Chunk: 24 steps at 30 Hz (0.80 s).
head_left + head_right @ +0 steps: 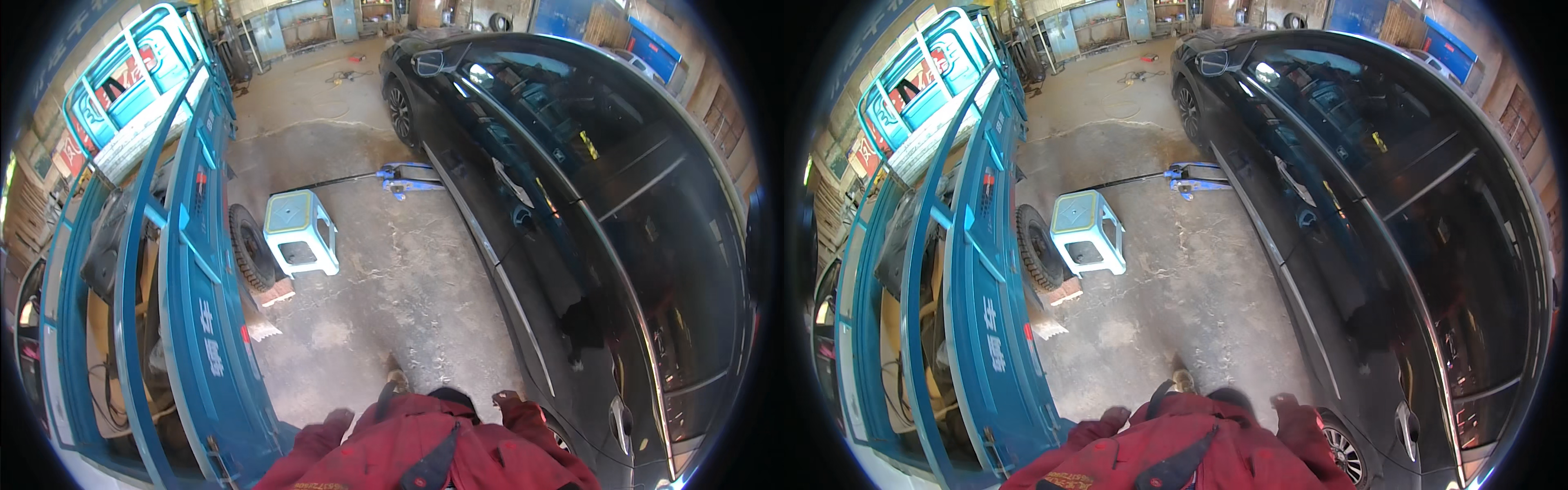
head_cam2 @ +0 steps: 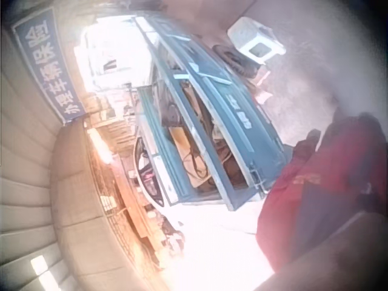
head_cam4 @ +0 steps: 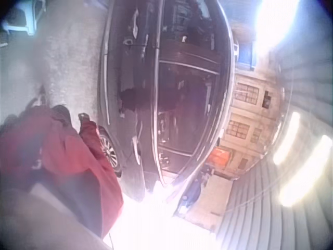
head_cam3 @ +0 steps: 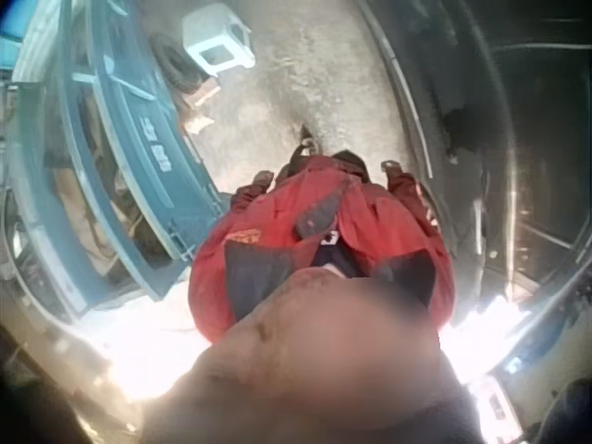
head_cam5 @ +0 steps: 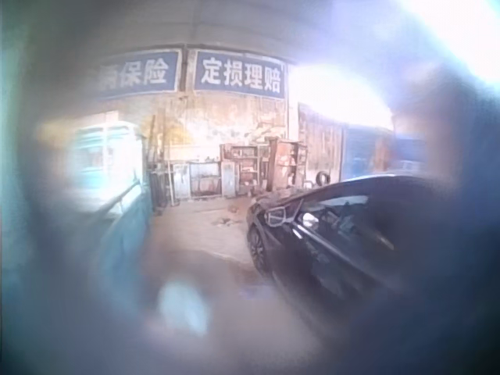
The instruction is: The person works under the open trunk of a black car, pressing and adjusting the rear bumper area. They walk to a workbench, select fasteners from a box, return to the trunk, and continue pressing the bumper. The person then walks to the front of the car and touches the hood.
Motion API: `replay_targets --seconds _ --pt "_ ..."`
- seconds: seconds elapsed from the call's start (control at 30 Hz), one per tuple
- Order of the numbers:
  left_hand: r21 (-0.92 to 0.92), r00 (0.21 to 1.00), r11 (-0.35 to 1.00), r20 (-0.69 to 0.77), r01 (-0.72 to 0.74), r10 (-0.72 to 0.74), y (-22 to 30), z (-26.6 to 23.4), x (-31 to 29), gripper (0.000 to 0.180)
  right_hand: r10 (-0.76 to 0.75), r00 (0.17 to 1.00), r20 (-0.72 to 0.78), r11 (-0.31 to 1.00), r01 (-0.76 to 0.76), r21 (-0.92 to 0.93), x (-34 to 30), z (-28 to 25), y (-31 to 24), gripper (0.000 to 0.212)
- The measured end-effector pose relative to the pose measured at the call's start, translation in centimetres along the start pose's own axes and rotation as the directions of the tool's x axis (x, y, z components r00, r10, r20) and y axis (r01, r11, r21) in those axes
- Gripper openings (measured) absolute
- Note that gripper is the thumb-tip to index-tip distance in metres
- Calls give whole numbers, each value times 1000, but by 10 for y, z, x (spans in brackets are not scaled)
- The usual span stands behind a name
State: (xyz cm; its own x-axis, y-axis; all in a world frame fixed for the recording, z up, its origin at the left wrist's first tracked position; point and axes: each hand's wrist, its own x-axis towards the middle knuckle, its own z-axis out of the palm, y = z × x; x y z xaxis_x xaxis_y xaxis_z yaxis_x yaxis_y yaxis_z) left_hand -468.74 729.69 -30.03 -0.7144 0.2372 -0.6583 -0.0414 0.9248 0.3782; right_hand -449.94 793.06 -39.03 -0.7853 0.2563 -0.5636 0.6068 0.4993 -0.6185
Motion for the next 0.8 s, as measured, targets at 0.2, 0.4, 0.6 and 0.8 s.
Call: replay_targets --seconds 0.2,0.4,0.6,0.8 --pt "-33 982 998 -185 -49 42 91 -202 158 42 -129 950 283 815 264 -515 27 -60 -118 19" --pt "-266 956 935 -111 235 -272 73 -258 317 44 79 945 316 877 85 -474 293 -122 -126 40" --pt "-548 913 772 -37 323 -407 99 -272 337 41 57 993 105 937 -17 -348 583 -250 -371 50" --pt "-387 931 852 54 352 -360 165 -331 392 42 -214 970 -118 868 133 -479 760 -336 -690 42"
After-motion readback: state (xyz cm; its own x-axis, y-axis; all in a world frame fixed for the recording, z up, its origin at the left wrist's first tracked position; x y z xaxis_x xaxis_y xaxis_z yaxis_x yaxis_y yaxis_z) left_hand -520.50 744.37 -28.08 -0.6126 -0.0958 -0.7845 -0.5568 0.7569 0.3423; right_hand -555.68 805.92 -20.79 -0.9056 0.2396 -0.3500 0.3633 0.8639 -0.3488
